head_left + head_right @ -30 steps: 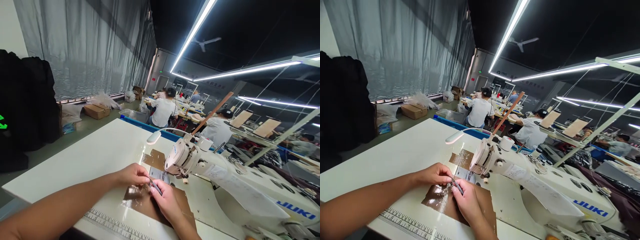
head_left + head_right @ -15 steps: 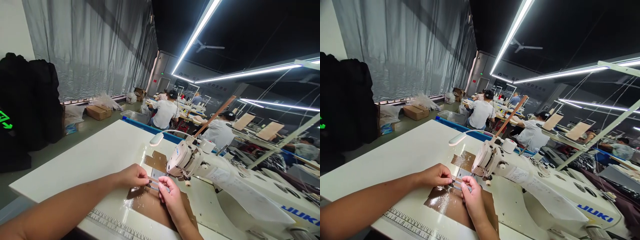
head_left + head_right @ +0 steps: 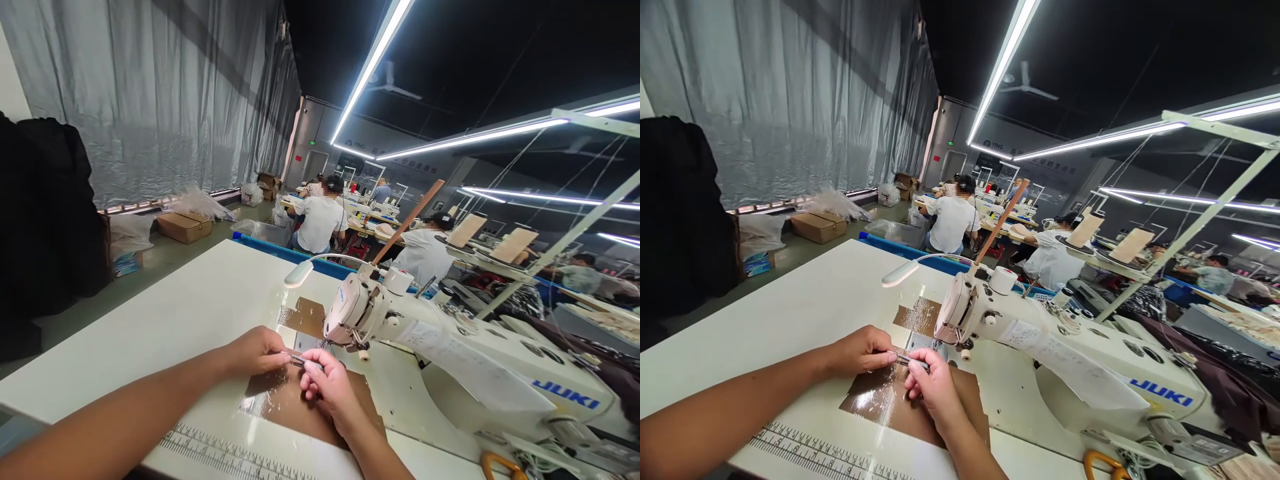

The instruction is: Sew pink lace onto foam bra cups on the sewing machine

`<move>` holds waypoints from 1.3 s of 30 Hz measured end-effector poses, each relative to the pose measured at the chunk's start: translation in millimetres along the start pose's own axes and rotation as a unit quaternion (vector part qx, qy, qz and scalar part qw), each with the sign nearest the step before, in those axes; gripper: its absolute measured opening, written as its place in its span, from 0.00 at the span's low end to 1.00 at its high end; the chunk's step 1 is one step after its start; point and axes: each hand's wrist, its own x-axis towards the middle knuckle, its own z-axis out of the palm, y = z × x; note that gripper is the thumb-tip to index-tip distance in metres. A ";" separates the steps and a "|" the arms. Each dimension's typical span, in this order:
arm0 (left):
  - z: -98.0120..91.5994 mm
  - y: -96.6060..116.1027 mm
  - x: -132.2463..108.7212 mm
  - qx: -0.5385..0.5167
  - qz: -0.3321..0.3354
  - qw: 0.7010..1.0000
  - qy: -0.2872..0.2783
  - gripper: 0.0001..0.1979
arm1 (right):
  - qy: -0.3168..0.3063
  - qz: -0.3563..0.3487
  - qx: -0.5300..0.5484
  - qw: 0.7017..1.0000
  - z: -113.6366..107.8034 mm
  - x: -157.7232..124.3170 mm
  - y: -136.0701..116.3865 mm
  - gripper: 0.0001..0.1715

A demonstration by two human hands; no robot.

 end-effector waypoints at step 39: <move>3.9 -2.5 5.0 0.062 0.014 0.997 0.054 0.14 | -0.022 -0.020 0.007 1.000 3.1 -6.5 -4.3 0.25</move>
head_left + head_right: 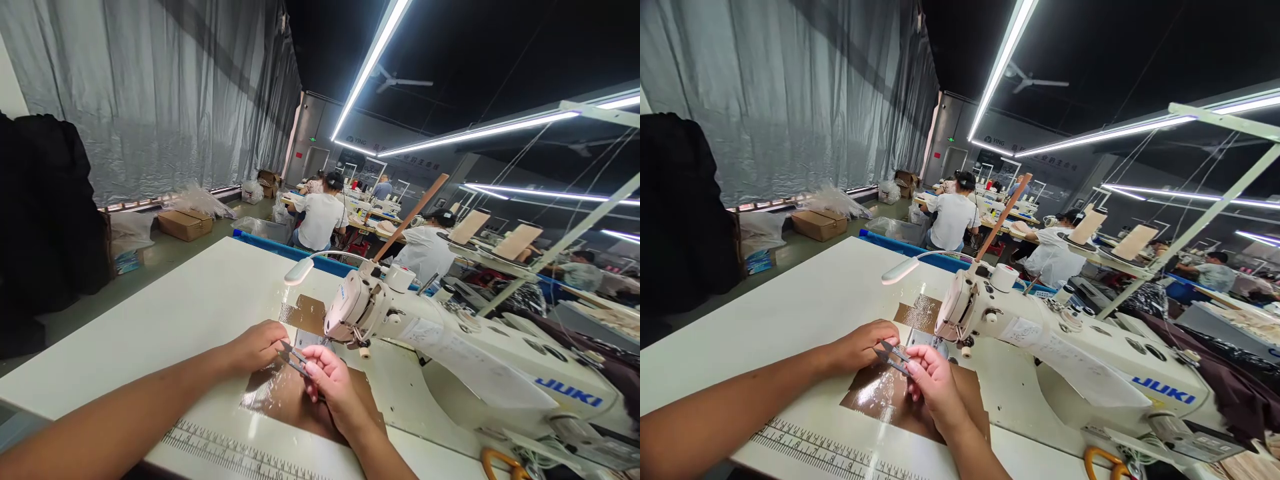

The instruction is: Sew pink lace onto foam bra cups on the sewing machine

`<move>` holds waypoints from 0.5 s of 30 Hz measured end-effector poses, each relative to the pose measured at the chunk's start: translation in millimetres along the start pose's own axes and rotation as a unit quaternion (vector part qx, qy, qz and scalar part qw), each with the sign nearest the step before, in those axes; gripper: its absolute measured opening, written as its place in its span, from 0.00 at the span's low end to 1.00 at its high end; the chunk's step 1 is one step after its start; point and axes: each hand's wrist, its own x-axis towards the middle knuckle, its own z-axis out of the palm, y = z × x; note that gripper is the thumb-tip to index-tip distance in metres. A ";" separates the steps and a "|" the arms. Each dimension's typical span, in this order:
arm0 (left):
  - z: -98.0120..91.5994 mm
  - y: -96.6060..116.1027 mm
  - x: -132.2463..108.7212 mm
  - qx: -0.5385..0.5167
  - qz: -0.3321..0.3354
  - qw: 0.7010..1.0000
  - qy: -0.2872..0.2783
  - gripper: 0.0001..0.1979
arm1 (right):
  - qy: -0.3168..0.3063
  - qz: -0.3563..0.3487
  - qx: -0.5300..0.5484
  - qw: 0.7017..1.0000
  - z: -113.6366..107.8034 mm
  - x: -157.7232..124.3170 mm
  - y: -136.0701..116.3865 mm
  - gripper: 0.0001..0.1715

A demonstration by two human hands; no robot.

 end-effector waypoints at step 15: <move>0.2 -0.9 1.8 0.033 0.011 0.999 -0.022 0.21 | 0.064 -0.013 0.040 0.997 -3.5 6.1 2.7 0.31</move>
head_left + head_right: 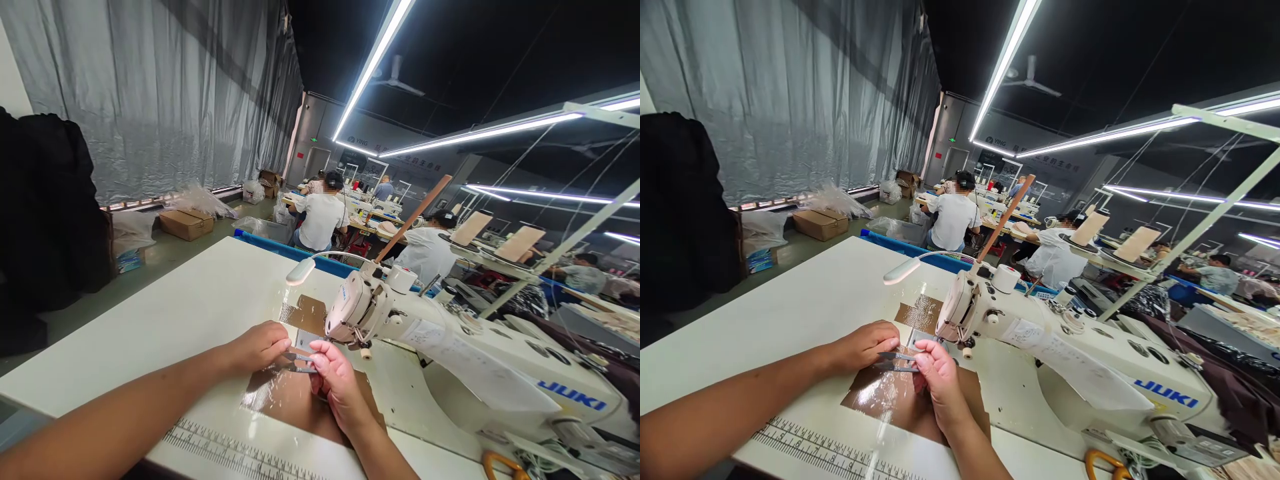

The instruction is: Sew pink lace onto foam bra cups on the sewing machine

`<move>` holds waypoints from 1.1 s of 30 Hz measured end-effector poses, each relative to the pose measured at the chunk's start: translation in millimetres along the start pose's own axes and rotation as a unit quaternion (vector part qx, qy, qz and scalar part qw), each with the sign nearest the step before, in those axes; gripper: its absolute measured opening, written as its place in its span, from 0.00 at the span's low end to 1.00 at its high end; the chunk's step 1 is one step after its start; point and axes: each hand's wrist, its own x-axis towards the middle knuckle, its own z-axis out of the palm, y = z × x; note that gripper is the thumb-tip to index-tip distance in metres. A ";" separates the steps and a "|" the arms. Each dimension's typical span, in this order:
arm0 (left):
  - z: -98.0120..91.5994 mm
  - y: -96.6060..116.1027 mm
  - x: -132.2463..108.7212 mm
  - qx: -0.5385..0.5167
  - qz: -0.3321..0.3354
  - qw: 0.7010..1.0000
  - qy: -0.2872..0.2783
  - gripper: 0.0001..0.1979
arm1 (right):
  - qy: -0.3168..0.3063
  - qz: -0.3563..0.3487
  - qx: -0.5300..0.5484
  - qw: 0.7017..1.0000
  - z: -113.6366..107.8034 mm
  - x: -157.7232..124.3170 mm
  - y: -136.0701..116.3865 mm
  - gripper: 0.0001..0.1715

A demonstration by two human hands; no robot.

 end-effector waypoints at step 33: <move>-1.7 2.9 -0.7 -0.042 -0.013 0.999 0.000 0.20 | 0.007 0.032 0.057 0.998 -0.5 2.9 1.0 0.30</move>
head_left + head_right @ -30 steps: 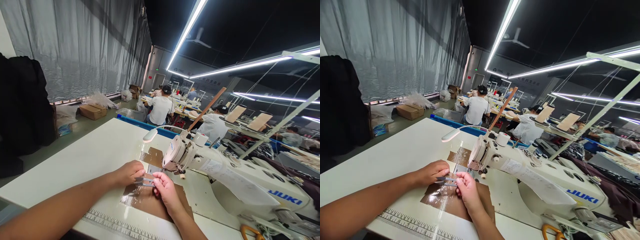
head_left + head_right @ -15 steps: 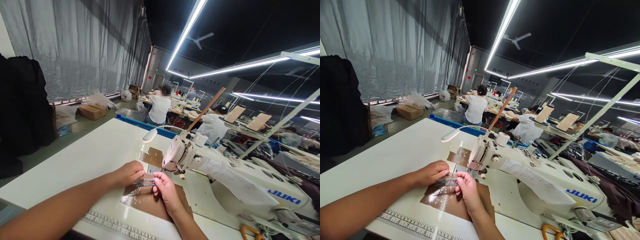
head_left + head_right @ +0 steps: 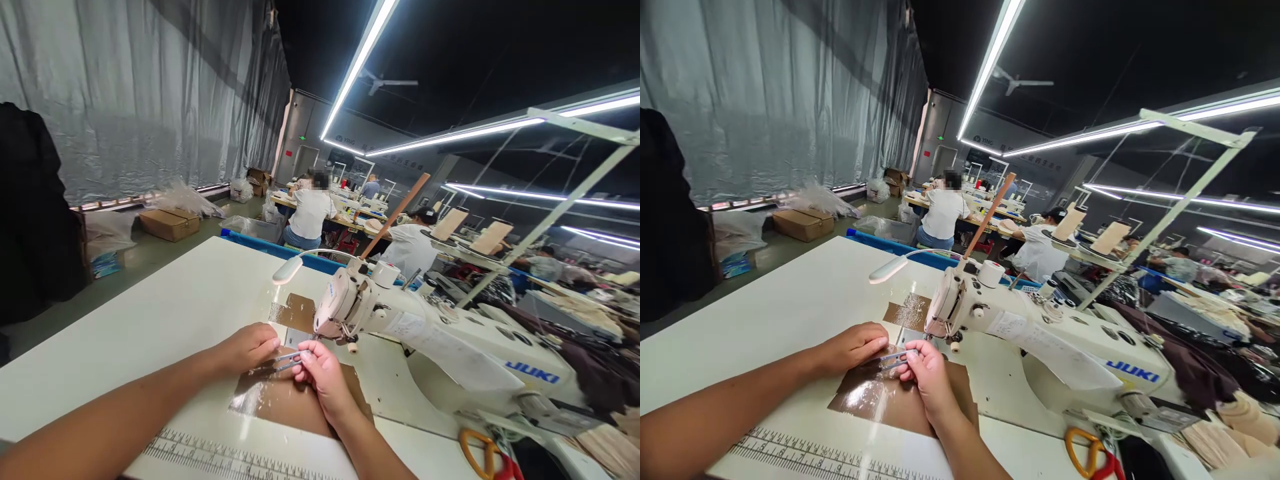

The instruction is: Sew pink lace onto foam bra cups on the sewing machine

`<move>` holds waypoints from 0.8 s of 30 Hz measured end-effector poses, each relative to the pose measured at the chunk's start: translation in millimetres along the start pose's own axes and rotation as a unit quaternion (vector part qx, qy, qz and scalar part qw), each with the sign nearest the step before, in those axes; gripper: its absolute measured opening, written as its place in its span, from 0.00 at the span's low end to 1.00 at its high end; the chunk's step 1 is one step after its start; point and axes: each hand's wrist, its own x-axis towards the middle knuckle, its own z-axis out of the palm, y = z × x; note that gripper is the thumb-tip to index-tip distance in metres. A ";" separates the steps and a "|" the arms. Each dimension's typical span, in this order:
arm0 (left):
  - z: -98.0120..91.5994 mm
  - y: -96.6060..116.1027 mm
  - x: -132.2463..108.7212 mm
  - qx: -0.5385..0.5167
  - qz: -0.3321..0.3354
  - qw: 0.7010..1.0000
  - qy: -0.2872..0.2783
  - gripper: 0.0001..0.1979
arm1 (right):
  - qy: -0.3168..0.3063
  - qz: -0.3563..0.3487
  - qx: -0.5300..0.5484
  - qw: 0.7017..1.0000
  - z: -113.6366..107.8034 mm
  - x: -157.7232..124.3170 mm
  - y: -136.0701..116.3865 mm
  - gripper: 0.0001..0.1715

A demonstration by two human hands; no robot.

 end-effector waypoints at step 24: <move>-2.5 0.7 -4.4 -0.162 -0.109 0.980 -0.045 0.14 | -0.010 0.008 -0.060 0.998 6.9 -5.7 -7.2 0.28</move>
